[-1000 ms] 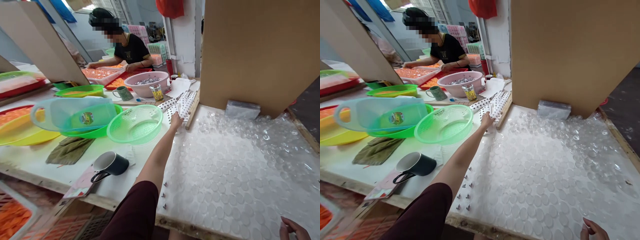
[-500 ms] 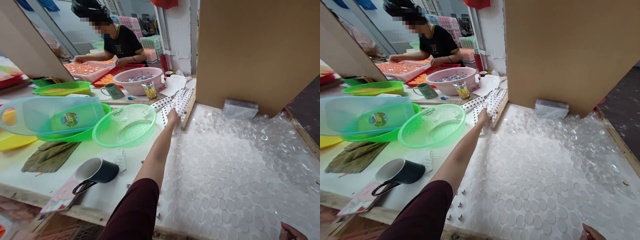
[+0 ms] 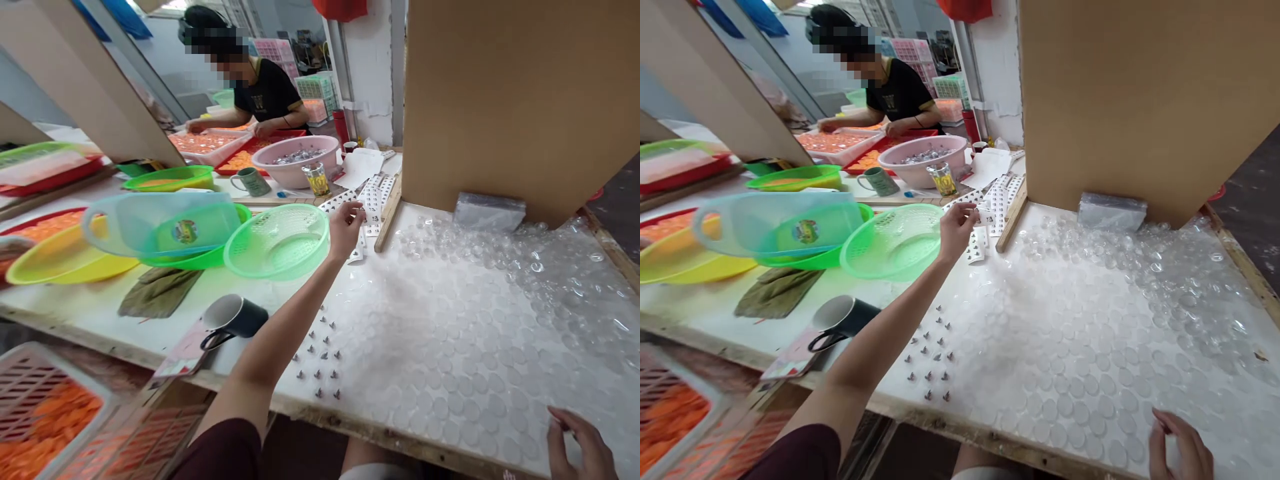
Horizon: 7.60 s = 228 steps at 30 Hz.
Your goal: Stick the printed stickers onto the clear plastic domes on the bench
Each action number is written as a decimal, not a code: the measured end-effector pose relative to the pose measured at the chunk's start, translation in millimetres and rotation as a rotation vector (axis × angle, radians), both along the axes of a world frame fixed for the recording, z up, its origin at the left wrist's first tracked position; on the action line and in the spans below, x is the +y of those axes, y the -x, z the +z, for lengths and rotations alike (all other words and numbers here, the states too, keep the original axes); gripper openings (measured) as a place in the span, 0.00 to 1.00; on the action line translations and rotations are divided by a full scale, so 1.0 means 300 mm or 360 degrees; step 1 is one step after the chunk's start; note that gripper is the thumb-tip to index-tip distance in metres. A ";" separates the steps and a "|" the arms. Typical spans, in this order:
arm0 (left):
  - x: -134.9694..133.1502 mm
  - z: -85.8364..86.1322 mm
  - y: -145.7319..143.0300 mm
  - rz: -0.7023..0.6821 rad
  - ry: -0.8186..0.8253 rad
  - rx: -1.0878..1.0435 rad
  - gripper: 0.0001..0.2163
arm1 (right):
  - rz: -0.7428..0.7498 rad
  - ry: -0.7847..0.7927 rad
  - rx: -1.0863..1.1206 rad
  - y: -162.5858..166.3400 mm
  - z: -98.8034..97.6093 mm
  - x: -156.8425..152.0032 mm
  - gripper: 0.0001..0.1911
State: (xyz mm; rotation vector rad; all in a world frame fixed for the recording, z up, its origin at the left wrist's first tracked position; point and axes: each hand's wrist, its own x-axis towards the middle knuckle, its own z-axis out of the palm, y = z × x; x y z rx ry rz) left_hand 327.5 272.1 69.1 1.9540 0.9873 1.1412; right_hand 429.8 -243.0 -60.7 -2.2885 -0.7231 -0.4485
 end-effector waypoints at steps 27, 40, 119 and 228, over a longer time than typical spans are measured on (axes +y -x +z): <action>-0.886 -0.059 0.664 -0.0157 0.0440 -0.0015 0.10 | 0.1546 -0.0344 0.1329 0.469 0.338 0.611 0.11; -0.849 -0.162 0.646 -0.0140 0.0619 -0.0037 0.12 | 0.1481 -0.0236 0.1156 0.402 0.300 0.667 0.06; -0.798 -0.281 0.708 -0.0145 0.1916 -0.1314 0.15 | 0.2640 0.0406 0.0772 0.539 0.332 0.925 0.09; -0.798 -0.337 0.756 0.0454 0.0943 -0.0500 0.15 | 0.1720 0.0331 0.0592 0.263 0.181 1.209 0.11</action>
